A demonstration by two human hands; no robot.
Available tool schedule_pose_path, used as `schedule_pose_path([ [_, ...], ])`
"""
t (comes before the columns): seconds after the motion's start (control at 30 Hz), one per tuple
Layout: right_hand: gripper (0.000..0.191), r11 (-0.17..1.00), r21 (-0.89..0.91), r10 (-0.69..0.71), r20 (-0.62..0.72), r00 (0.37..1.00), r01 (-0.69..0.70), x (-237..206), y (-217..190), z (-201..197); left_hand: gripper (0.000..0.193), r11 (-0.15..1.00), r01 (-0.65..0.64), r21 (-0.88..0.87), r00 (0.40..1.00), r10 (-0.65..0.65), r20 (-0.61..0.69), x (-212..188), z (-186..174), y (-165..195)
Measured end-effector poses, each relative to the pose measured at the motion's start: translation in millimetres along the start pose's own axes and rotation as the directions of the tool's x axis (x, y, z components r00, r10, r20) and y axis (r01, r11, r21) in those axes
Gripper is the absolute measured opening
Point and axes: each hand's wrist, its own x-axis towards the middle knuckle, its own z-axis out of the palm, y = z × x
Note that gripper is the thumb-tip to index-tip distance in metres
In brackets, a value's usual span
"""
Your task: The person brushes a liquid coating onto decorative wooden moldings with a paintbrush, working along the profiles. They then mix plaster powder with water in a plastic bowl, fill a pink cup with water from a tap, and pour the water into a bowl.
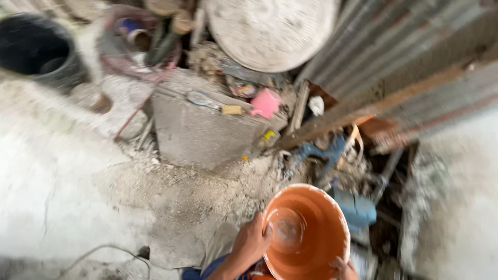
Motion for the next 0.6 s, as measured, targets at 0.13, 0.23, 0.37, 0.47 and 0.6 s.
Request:
schedule_pose_path([
  [0.13,0.054,0.979,-0.201,0.003,0.112,0.994,0.02,46,-57,-30,0.033,0.995,0.081,-0.055,0.983,-0.089,-0.164,-18,46,22],
  [0.23,0.06,0.953,-0.298,0.001,0.171,0.985,0.051,72,-76,-40,0.035,0.952,0.263,-0.156,0.947,-0.285,-0.145,-38,81,28],
  [0.37,0.068,0.93,-0.354,-0.002,0.272,0.962,0.102,90,-79,-34,0.036,0.824,0.482,-0.297,0.821,-0.543,-0.176,-84,115,21],
  [0.47,0.074,0.915,-0.381,0.032,0.4,0.916,0.134,97,-65,-9,0.05,0.595,0.532,-0.602,0.612,-0.762,-0.211,-128,137,-5],
  [0.6,0.08,0.921,-0.358,0.181,0.741,0.646,0.152,103,-25,37,0.057,0.322,0.73,-0.603,0.317,-0.941,-0.118,-173,178,-70],
])
